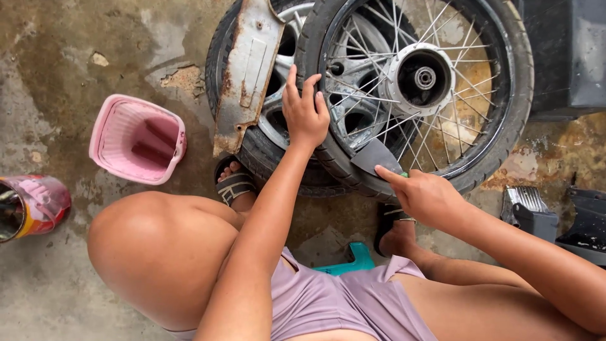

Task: The person sits on a small stool and uses a green-handled scraper to clean the sidewall of a motorcycle tire. They hold the tire steady with their left hand while scraping the surface with their right hand, working around the circumference of the tire.

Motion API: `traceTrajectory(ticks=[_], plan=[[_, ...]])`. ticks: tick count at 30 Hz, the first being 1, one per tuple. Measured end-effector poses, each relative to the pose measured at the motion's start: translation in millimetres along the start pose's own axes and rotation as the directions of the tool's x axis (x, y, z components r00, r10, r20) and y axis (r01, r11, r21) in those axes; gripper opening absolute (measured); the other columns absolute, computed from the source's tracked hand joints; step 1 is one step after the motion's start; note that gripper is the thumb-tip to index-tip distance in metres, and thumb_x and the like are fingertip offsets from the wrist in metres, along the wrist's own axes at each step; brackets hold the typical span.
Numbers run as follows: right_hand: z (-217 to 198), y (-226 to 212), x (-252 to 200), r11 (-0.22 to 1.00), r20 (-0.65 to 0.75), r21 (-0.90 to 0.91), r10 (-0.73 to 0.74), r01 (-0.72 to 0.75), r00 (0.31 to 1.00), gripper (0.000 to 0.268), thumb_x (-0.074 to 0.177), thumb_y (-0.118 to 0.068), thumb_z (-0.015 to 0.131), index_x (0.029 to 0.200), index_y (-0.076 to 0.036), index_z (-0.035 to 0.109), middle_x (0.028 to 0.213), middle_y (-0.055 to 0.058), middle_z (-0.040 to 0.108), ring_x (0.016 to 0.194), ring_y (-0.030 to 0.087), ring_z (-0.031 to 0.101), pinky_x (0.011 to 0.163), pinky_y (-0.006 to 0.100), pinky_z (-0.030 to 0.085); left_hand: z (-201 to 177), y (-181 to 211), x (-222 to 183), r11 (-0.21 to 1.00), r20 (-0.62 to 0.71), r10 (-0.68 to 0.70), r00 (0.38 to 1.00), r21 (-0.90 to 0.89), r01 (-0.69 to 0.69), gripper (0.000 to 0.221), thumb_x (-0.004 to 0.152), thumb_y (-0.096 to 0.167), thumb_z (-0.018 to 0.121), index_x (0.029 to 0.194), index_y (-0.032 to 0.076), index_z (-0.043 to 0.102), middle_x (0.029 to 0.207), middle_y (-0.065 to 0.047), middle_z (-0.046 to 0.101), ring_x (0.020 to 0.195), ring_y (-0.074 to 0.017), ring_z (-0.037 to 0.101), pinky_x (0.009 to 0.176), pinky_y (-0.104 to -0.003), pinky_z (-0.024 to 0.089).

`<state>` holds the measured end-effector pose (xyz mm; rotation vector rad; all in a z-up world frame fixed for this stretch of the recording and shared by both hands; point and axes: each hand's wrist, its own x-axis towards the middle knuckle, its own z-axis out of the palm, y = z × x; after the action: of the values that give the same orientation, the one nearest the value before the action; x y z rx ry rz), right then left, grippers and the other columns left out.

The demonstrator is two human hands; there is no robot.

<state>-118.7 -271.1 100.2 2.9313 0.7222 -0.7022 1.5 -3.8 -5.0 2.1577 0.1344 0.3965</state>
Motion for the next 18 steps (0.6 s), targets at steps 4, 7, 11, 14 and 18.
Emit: traceTrajectory(ticks=[4,7,11,14,18], plan=[[-10,-16,9,1.0,-0.043,-0.012,-0.002,0.001,0.999,0.057,0.101,-0.03,0.046,0.156,-0.044,0.041,0.068,0.012,0.056,0.054,0.04,0.068,0.05,0.05,0.058,4,-5,-1,1.0,-0.002,0.014,1.0,-0.018,-0.014,0.036,0.105,0.012,0.046,0.138,0.022,0.058,0.162,-0.018,0.028,0.143,-0.0522,0.039,0.112,-0.066,0.041],[-11,-11,8,0.999,-0.064,-0.014,-0.03,0.029,0.998,0.052,0.101,-0.031,0.047,0.152,-0.042,0.047,0.069,0.012,0.057,0.055,0.038,0.069,0.05,0.048,0.058,6,-11,0,0.999,0.003,-0.01,1.0,-0.045,0.01,0.041,0.106,0.011,0.045,0.146,0.02,0.053,0.165,-0.019,0.025,0.147,-0.0508,0.035,0.116,-0.064,0.038],[-4,-11,14,0.998,0.015,0.063,-0.029,0.028,0.999,0.056,0.101,-0.028,0.047,0.157,-0.038,0.043,0.069,0.012,0.054,0.051,0.04,0.056,0.048,0.053,0.044,6,-24,-4,0.995,0.053,-0.006,0.999,-0.104,0.011,0.048,0.109,0.017,0.046,0.157,0.018,0.037,0.171,-0.017,0.02,0.159,-0.0398,0.026,0.125,-0.054,0.034],[1,-6,12,0.998,-0.044,0.018,-0.058,0.059,0.997,0.062,0.098,-0.022,0.051,0.158,-0.035,0.042,0.069,0.012,0.049,0.042,0.04,0.048,0.041,0.052,0.04,7,-21,-4,0.985,0.105,-0.027,0.994,-0.165,0.044,0.055,0.111,0.019,0.046,0.162,0.018,0.027,0.173,-0.017,0.013,0.162,-0.0384,0.019,0.128,-0.052,0.03],[-9,-2,-3,0.999,0.064,0.033,-0.034,0.032,0.997,0.06,0.098,-0.022,0.049,0.156,-0.037,0.041,0.069,0.012,0.054,0.05,0.038,0.054,0.045,0.051,0.045,-3,-12,-2,0.955,0.147,-0.074,0.986,-0.276,0.113,0.061,0.111,0.015,0.049,0.163,0.027,0.021,0.175,-0.016,0.011,0.163,-0.0382,0.016,0.124,-0.053,0.035]])
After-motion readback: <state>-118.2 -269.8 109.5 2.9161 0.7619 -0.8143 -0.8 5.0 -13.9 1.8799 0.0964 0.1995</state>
